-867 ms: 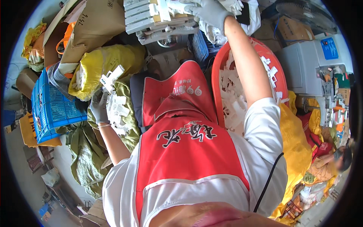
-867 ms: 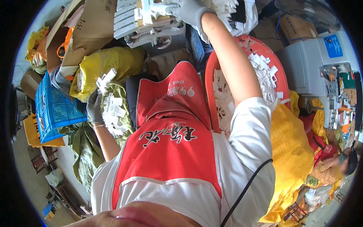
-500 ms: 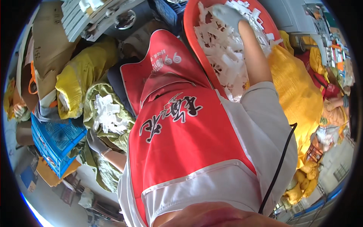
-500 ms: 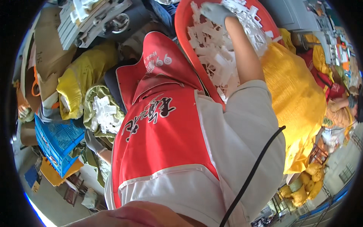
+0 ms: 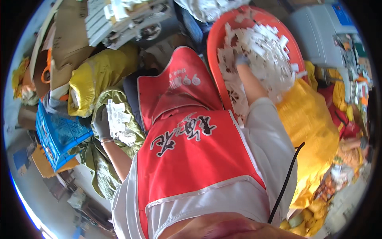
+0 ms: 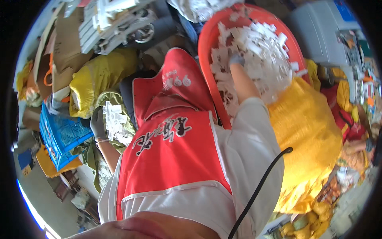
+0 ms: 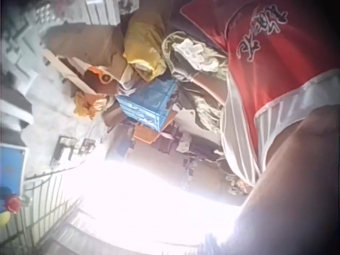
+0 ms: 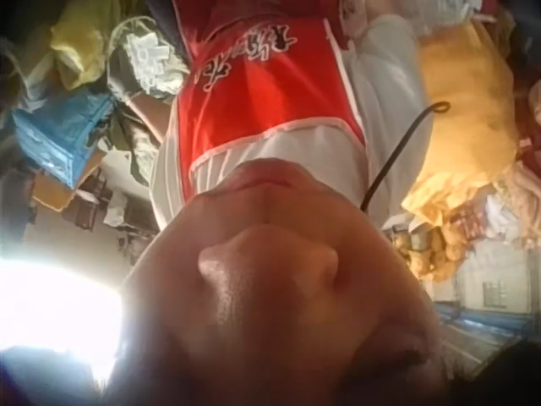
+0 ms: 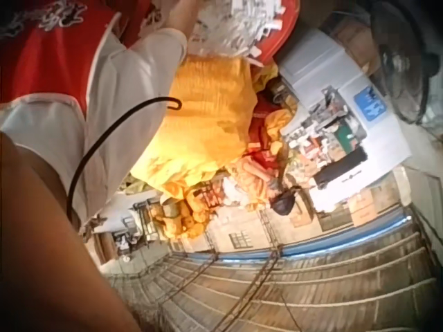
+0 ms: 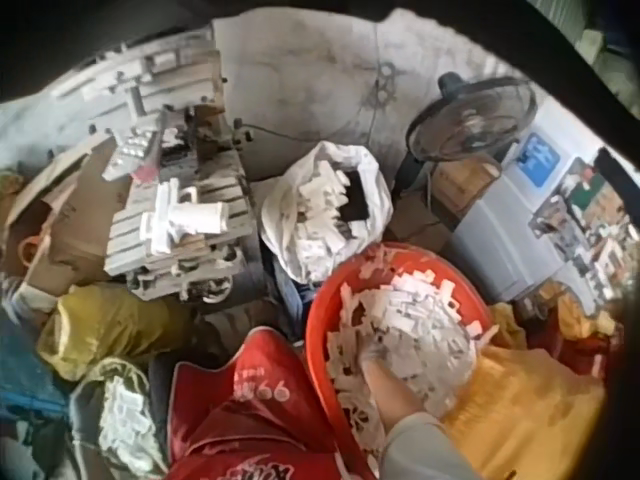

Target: Processing small white plastic components using a machine and then placing them into a large sack.

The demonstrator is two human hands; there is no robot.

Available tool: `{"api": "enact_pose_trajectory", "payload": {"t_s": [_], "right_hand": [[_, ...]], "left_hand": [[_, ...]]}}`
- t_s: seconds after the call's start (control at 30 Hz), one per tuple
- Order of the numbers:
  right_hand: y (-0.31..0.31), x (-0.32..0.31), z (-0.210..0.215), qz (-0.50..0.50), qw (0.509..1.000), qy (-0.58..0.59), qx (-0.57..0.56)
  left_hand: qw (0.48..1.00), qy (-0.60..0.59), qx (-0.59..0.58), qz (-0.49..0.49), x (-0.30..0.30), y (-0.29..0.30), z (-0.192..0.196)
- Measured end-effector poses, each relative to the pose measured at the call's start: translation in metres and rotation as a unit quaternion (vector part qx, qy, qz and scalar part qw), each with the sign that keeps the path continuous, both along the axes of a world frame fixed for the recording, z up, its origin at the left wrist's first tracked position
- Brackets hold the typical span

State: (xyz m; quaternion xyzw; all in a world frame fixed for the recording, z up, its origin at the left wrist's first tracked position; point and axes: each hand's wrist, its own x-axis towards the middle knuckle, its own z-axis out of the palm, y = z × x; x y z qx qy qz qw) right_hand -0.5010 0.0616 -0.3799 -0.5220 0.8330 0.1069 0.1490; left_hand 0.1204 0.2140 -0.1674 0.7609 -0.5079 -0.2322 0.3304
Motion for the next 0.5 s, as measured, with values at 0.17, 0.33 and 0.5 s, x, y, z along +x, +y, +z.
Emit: {"api": "enact_pose_trajectory", "payload": {"t_s": [0.17,0.33,0.5], "right_hand": [[-0.011,0.022,0.066,0.177,0.984,0.010,0.022],[0.004,-0.016,0.103,0.123,0.990,-0.020,0.063],[0.034,-0.047,0.136,0.132,0.987,-0.083,0.025]], "left_hand": [[0.999,0.027,0.003,0.023,-0.017,-0.010,0.026],[0.996,-0.015,-0.084,-0.001,-0.040,-0.049,0.055],[0.967,-0.072,-0.224,-0.094,-0.069,-0.103,0.101]]}}
